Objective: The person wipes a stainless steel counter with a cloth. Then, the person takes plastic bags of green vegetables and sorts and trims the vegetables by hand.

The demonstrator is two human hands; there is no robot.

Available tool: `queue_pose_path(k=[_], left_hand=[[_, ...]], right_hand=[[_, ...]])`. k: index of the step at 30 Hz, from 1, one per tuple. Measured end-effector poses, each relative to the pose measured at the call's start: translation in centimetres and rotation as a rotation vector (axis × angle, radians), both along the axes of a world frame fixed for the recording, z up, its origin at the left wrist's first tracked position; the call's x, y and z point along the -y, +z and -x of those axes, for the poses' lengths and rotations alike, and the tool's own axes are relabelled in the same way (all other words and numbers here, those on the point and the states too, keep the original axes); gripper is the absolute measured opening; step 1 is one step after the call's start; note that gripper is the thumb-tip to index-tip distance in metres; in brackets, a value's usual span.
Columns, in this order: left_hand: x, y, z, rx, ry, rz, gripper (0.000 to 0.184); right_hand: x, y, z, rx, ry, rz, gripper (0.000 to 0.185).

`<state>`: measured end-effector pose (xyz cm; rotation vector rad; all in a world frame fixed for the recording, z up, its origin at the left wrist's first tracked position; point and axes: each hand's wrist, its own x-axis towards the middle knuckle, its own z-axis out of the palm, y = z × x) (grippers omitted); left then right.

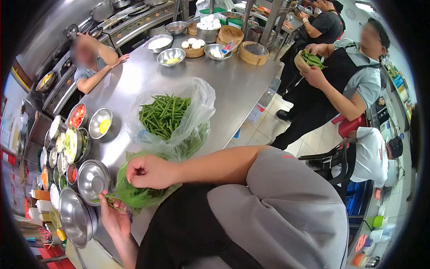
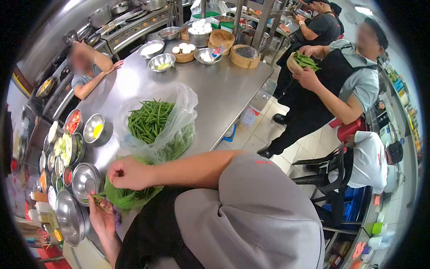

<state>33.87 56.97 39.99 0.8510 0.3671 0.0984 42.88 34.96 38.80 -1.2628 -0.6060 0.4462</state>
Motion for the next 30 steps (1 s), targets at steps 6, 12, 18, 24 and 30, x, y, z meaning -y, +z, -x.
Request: queue_pose_path(k=[6,12,18,24,30], left_hand=[[-0.3,-0.4,0.3,0.029,-0.005,-0.147,0.027],[2.9,0.2,0.6,0.240,-0.158,-0.629,0.029],[4.8,-0.1,0.4,0.350,-0.361,-0.679,0.033],[3.8,0.9,1.4,0.364,-0.392,-0.643,0.047],[1.3,1.2,2.0,0.121,-0.086,-0.931,0.031]], right_hand=[[1.1,-0.1,-1.5,0.353,-0.057,0.288,0.029],[0.4,0.2,-0.3,0.407,0.368,0.372,0.054],[-0.4,1.3,1.8,0.382,0.314,0.256,0.043],[4.7,9.6,-1.9,0.710,-0.019,0.834,0.030],[9.9,12.3,-6.1,1.089,-0.477,0.671,0.050]])
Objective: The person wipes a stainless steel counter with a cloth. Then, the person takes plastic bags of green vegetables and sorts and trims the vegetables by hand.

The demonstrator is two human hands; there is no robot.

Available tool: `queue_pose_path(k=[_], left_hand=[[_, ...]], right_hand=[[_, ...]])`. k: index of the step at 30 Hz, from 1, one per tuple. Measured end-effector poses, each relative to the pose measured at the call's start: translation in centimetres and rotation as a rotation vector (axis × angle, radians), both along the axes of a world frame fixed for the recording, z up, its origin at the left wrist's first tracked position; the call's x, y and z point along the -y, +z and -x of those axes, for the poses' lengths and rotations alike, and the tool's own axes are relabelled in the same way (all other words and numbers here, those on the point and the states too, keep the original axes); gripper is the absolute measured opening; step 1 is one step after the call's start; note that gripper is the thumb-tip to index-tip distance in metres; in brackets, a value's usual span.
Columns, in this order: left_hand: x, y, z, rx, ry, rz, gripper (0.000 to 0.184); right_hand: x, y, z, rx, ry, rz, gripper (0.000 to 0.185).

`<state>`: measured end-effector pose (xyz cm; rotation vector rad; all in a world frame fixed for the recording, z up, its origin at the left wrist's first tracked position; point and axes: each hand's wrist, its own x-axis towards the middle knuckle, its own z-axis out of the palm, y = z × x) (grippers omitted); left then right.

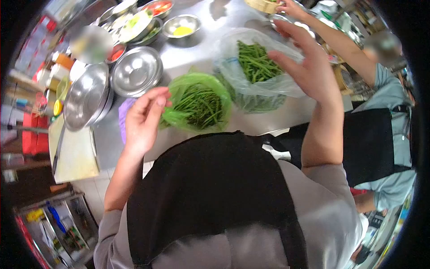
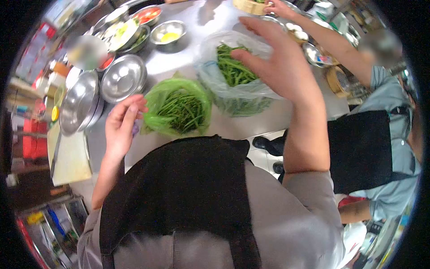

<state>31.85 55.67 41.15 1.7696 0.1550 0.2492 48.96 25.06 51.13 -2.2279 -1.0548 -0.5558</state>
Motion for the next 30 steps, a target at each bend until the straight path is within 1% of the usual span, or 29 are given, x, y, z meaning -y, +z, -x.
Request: queue_pose_path(k=[3,4,6,8,11,14,17,19,23,26,30], left_hand=[[-1.4,-1.8,0.3,0.048,0.093,0.017,0.029],[-1.5,-2.0,0.5,0.030,0.090,0.001,0.026],[-1.2,-2.2,1.1,-0.027,0.064,0.011,0.025],[-1.0,-2.6,1.4,-0.033,0.015,0.013,0.025],[-0.8,-2.5,1.9,-0.019,0.027,-0.009,0.022],[-1.7,-2.8,2.5,-0.045,0.036,-0.017,0.022],[-2.0,-3.0,2.9,-0.029,0.068,0.005,0.023],[-2.1,-3.0,3.0,-0.034,0.084,0.003,0.023],[-2.0,-3.0,3.0,-0.025,0.092,-0.010,0.026],[-2.1,-3.1,2.9,-0.014,0.080,-0.014,0.025],[-1.2,-3.2,3.1,-0.084,0.073,0.040,0.021]], right_hand=[[-1.5,-2.0,2.3,-0.603,0.181,-0.080,0.037],[-2.9,-3.1,3.3,-0.713,0.252,-0.014,0.023],[-5.4,-6.3,4.1,-0.548,0.289,0.430,0.018],[-7.5,-10.6,4.9,-0.412,0.226,0.704,0.020],[-8.7,-13.0,5.6,-0.344,0.223,0.861,0.029],[-9.0,-14.2,5.1,-0.319,0.185,0.928,0.032],[-8.6,-16.0,5.2,-0.290,0.205,0.817,0.028],[-8.7,-16.9,4.9,-0.262,0.141,0.747,0.025],[-8.0,-17.1,4.0,-0.240,0.101,0.572,0.017],[-7.7,-16.4,3.6,-0.290,0.065,0.543,0.019],[-7.5,-15.9,3.0,-0.368,0.092,0.348,0.020]])
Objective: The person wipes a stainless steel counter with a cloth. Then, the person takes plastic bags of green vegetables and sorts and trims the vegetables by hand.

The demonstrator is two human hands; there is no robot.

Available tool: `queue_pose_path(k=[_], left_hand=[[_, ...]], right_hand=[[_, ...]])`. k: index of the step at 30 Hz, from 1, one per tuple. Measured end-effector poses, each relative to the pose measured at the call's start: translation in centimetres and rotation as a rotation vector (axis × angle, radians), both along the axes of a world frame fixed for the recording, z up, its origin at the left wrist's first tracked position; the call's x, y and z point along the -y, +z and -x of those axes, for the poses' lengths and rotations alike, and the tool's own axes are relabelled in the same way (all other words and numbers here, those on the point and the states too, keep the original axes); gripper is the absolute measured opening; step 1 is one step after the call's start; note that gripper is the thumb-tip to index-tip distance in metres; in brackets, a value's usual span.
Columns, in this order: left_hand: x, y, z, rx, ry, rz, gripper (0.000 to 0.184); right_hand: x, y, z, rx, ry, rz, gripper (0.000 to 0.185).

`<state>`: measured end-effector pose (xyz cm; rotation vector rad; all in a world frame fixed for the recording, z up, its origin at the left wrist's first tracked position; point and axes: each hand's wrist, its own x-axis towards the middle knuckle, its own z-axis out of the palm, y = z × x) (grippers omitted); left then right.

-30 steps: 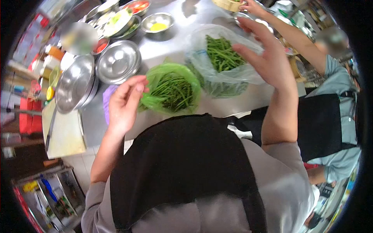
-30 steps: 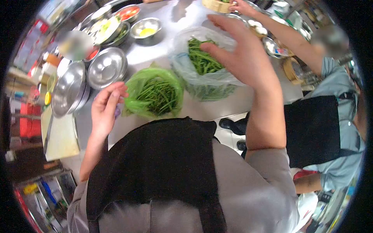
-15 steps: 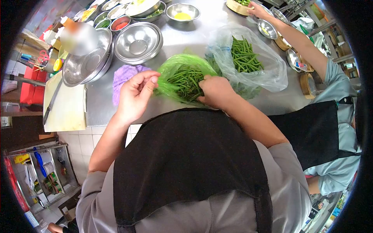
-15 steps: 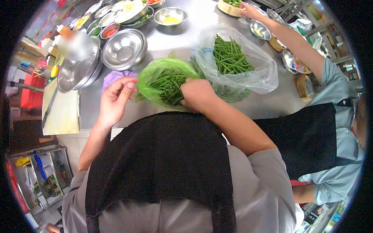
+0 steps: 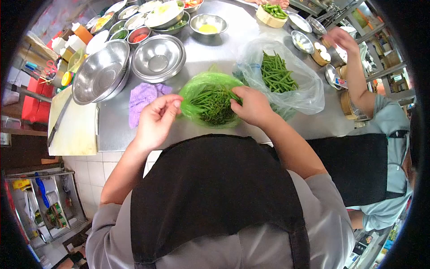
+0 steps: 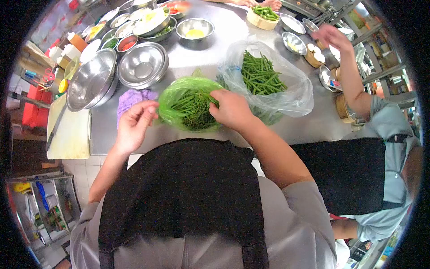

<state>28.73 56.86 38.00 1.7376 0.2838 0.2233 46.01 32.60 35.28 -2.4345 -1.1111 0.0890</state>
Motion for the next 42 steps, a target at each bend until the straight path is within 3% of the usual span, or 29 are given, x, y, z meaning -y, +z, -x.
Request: queue_pose_path(k=[5,8,13,21,25,28,31,36,41,42], left_hand=[[1.2,-0.7,-0.5,-0.031,-0.135,0.003,0.024],[2.1,-1.2,-1.7,-0.055,-0.211,-0.038,0.025],[3.3,-0.7,-4.6,-0.144,-0.262,-0.314,0.044],[1.8,-3.1,-6.9,0.109,-0.384,-0.644,0.022],[1.5,-3.7,-7.5,0.200,-0.348,-0.576,0.018],[1.8,-3.3,-8.2,0.232,-0.305,-0.456,0.016],[2.3,-3.1,-7.7,0.129,-0.267,-0.304,0.014],[2.7,-3.2,-8.0,-0.052,-0.182,0.034,0.016],[3.2,-2.6,-8.7,-0.174,-0.211,0.099,0.016],[3.5,-2.0,-9.1,-0.187,-0.241,0.065,0.016]], right_hand=[[-0.2,1.0,0.0,-0.270,-0.031,-0.181,0.016],[-0.8,2.6,0.5,-0.434,-0.104,-0.055,0.023],[-1.9,1.9,2.4,-0.304,-0.078,-0.148,0.025],[-3.7,1.5,5.1,-0.295,-0.133,-0.155,0.025],[-3.8,-0.1,6.1,-0.169,-0.172,-0.355,0.016],[-2.6,0.6,6.1,-0.227,-0.277,-0.335,0.020],[-1.4,1.5,5.4,-0.554,-0.314,-0.326,0.025],[-1.7,1.7,3.7,-0.649,-0.222,-0.464,0.033],[-1.1,1.6,2.5,-0.997,-0.175,-0.462,0.031],[-1.0,1.1,1.9,-0.940,-0.150,-0.490,0.030]])
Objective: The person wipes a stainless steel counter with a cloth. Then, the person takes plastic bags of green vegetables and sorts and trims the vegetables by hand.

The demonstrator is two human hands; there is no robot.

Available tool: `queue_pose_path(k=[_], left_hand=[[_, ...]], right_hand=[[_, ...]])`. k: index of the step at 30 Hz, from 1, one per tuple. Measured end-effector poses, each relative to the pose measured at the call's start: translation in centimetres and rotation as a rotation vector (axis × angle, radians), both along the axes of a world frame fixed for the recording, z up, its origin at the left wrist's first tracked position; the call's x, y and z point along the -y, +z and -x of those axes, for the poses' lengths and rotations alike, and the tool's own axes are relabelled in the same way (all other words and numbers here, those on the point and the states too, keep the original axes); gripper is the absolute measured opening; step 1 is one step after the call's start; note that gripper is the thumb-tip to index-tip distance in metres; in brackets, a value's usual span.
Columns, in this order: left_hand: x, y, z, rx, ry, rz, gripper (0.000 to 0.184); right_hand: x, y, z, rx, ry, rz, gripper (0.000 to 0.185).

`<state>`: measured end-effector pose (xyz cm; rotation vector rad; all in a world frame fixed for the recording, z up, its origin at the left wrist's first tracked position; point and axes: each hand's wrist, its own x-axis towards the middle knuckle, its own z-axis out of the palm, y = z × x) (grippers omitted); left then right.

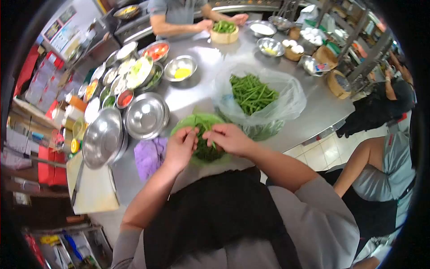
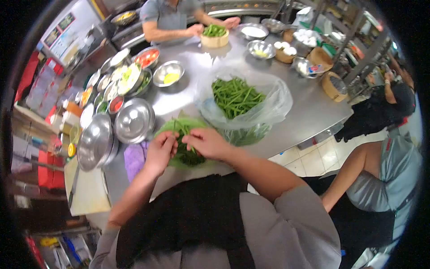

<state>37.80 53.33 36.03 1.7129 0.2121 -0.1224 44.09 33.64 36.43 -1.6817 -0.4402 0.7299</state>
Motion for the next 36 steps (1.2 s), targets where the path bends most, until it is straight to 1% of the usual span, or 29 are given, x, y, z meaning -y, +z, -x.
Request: queue_pose_path(k=[1,2,3,4,6,8,11,14,18,21,24,27,28,30,32,34,36], left_hand=[[0.2,0.4,0.5,-0.031,-0.024,-0.028,0.017],[1.0,0.7,1.0,-0.028,0.040,0.017,0.017],[1.9,1.1,1.0,-0.004,0.105,0.060,0.018],[2.1,1.3,1.3,-0.041,0.118,0.078,0.019],[2.3,1.5,1.0,-0.074,0.118,0.122,0.022],[2.1,0.9,1.0,-0.052,0.113,0.107,0.024],[1.8,0.6,1.0,-0.043,0.118,0.142,0.027],[1.4,0.7,1.2,-0.095,0.088,0.186,0.031],[1.7,0.6,1.1,-0.080,-0.003,0.246,0.035],[1.8,-0.5,1.4,-0.089,-0.006,0.233,0.036],[2.1,-0.6,1.8,-0.093,0.087,0.394,0.035],[1.7,-0.4,2.0,-0.160,0.194,0.431,0.033],[1.8,-0.2,2.0,-0.159,0.188,0.457,0.032],[2.1,0.3,2.3,-0.170,0.176,0.508,0.031],[2.1,0.2,2.2,-0.158,0.170,0.499,0.031],[1.9,-0.2,2.4,-0.154,0.138,0.460,0.031],[1.2,-0.7,2.5,-0.151,0.081,0.393,0.030]], right_hand=[[-0.1,-0.8,-0.2,0.038,0.006,-0.026,0.029],[0.1,-1.2,-0.5,0.011,0.005,-0.036,0.028],[0.2,-1.5,-0.8,0.086,0.005,-0.048,0.028],[0.5,-1.2,-0.7,0.067,0.045,-0.058,0.026],[1.0,-1.1,-1.0,0.051,0.106,-0.062,0.024],[1.3,-1.1,-1.3,0.033,0.156,-0.047,0.024],[0.9,-0.9,-1.1,-0.013,0.154,-0.152,0.024],[0.3,-0.4,-0.8,-0.040,0.145,-0.166,0.025],[-0.3,-1.7,-0.8,0.001,0.239,-0.123,0.029],[-0.6,-2.2,-0.4,0.011,0.256,-0.090,0.031],[-0.5,-1.3,0.3,0.050,0.293,0.049,0.029],[-0.4,-1.9,1.0,0.329,0.108,-0.070,0.025],[-0.5,-2.7,0.6,0.494,0.078,-0.095,0.024],[-1.3,-3.9,0.9,0.488,0.022,-0.205,0.024],[-1.5,-4.3,0.9,0.588,-0.004,-0.236,0.025],[-1.4,-3.9,0.7,0.789,0.010,-0.183,0.026],[-1.0,-3.2,0.8,0.731,0.021,-0.091,0.028]])
